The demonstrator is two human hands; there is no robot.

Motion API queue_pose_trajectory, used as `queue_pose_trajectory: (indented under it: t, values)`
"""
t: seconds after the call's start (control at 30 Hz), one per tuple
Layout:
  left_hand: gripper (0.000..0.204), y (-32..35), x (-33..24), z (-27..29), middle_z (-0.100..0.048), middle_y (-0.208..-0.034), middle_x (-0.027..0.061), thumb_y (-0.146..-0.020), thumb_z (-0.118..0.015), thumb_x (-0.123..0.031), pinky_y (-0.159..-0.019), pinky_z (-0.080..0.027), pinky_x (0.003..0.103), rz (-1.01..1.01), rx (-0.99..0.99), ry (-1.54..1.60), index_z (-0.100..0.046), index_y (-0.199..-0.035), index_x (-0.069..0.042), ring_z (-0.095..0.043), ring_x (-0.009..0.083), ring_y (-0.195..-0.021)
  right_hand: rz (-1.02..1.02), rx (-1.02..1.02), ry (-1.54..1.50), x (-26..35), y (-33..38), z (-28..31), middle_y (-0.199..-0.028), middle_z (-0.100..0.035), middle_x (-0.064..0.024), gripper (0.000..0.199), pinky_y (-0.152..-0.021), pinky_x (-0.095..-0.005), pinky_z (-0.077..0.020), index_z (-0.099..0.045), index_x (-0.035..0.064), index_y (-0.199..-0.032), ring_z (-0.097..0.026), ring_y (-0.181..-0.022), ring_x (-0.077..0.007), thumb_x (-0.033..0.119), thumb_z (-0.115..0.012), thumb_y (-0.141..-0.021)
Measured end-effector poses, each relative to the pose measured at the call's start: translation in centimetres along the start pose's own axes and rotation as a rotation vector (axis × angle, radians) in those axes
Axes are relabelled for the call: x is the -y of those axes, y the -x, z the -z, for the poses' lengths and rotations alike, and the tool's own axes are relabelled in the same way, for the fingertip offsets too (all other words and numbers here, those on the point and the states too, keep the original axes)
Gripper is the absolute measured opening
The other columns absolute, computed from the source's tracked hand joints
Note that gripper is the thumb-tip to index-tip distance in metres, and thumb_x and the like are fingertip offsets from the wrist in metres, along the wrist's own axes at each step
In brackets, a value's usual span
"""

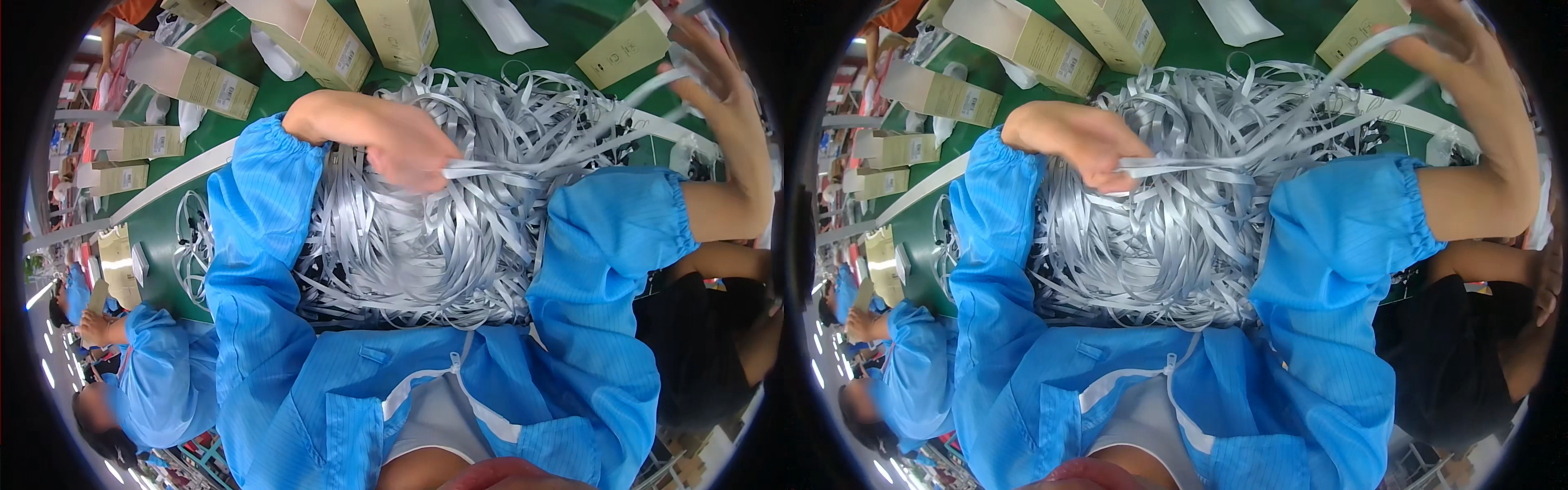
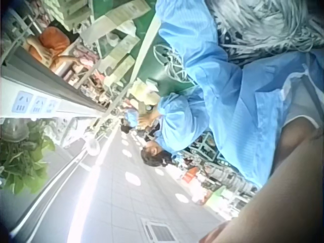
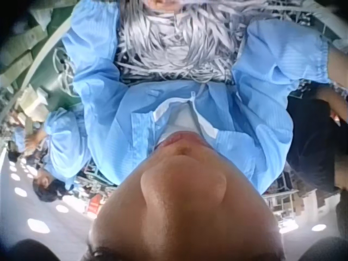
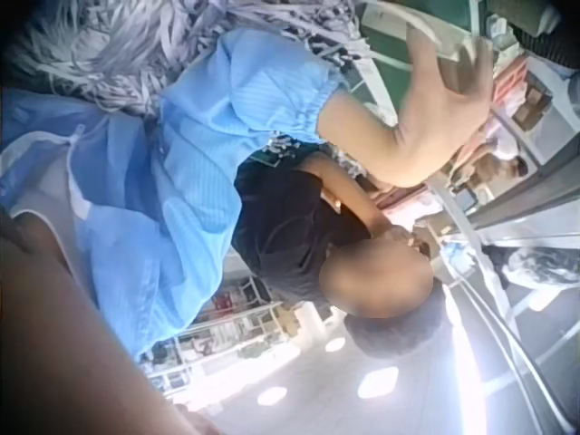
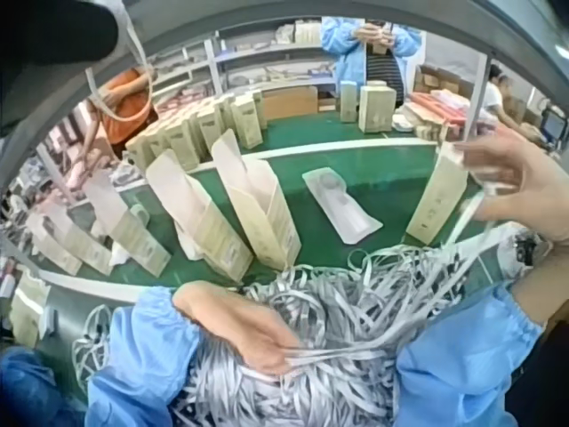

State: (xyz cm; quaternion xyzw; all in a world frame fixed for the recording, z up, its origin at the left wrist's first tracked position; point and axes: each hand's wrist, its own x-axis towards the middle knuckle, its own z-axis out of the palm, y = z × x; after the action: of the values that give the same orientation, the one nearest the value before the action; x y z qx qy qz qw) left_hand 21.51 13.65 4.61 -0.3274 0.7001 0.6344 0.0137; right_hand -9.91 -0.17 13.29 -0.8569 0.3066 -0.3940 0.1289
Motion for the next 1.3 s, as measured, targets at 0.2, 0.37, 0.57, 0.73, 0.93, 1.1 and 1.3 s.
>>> queue_pose_trajectory:
  t: [0.2, 0.37, 0.57, 0.73, 0.93, 1.1, 1.3]
  values:
    - [0.039, 2.5, -1.0, -0.5, -0.055, -0.062, 0.0029, -0.100, -0.061, -0.030, -0.046, -0.031, 0.031, -0.533, 0.044, 0.125, -0.056, -0.074, -0.001, -0.045, 0.0126, -0.049, 0.193, 0.394, -0.105, 4.8, -1.3, -4.3, -0.094, -0.074, -0.0101, 0.029, -0.070, -0.0318, -0.0582, -0.068, 0.0022, -0.113, -0.071, -0.081, -0.0185, 0.018, -0.072, -0.089]
    - [0.031, 5.4, -3.1, -4.9, -0.050, -0.061, 0.0008, -0.100, -0.060, -0.021, -0.048, -0.029, 0.031, -0.583, -0.602, 0.239, -0.059, -0.079, 0.001, -0.039, 0.0102, -0.050, 0.533, 0.676, -0.226, 14.4, -3.3, -9.5, -0.089, -0.072, -0.0087, 0.023, -0.066, -0.0292, -0.0548, -0.064, -0.0017, -0.109, -0.069, -0.077, -0.0159, 0.018, -0.064, -0.096]
    - [0.033, 6.5, -4.2, -5.1, -0.050, -0.062, -0.0006, -0.101, -0.057, -0.023, -0.051, -0.029, 0.027, -0.762, -1.041, 0.119, -0.058, -0.077, 0.000, -0.039, 0.0077, -0.053, 0.516, 1.078, -0.419, 11.0, -6.2, -9.6, -0.089, -0.070, -0.0089, 0.025, -0.069, -0.0279, -0.0525, -0.060, -0.0024, -0.108, -0.068, -0.080, -0.0161, 0.022, -0.055, -0.103]
    - [0.048, 8.2, -5.3, -4.9, -0.050, -0.061, 0.0006, -0.103, -0.054, -0.034, -0.056, -0.032, 0.028, -0.333, -1.172, -0.085, -0.055, -0.067, -0.002, -0.042, 0.0095, -0.056, -0.019, 0.902, -1.022, 11.1, -5.8, -10.6, -0.089, -0.068, -0.0087, 0.027, -0.069, -0.0288, -0.0521, -0.058, 0.0003, -0.107, -0.067, -0.081, -0.0191, 0.025, -0.047, -0.107]
    - [0.056, 8.1, -4.2, -3.6, -0.059, -0.064, 0.0036, -0.105, -0.050, -0.040, -0.063, -0.038, 0.028, -0.121, -1.046, 0.102, -0.065, -0.066, -0.002, -0.047, 0.0128, -0.059, -0.135, 0.738, -1.387, 11.6, -5.2, -11.2, -0.084, -0.065, -0.0057, 0.024, -0.059, -0.0262, -0.0478, -0.057, -0.0003, -0.106, -0.062, -0.069, -0.0161, 0.021, -0.047, -0.107]
    - [0.060, 7.0, -4.1, -3.6, -0.073, -0.100, 0.0210, -0.108, -0.040, -0.043, -0.091, -0.054, 0.034, -0.179, -1.084, 0.096, -0.068, -0.112, 0.010, -0.071, 0.0274, -0.094, -0.192, 0.617, -1.348, 11.5, -6.0, -11.2, -0.070, -0.045, 0.0020, 0.021, -0.043, -0.0208, -0.0319, -0.052, -0.0006, -0.111, -0.043, -0.054, -0.0095, 0.019, -0.050, -0.105]
    - [0.053, 3.5, -2.1, -3.4, -0.072, -0.092, 0.0098, -0.108, -0.042, -0.043, -0.079, -0.045, 0.027, -0.320, -1.267, 0.055, -0.073, -0.117, 0.000, -0.062, 0.0176, -0.080, -0.369, 0.524, -1.708, 13.0, -5.9, -11.1, -0.067, -0.024, 0.0057, 0.020, -0.038, -0.0199, -0.0152, -0.051, 0.0034, -0.108, -0.022, -0.050, -0.0067, 0.022, -0.055, -0.101]
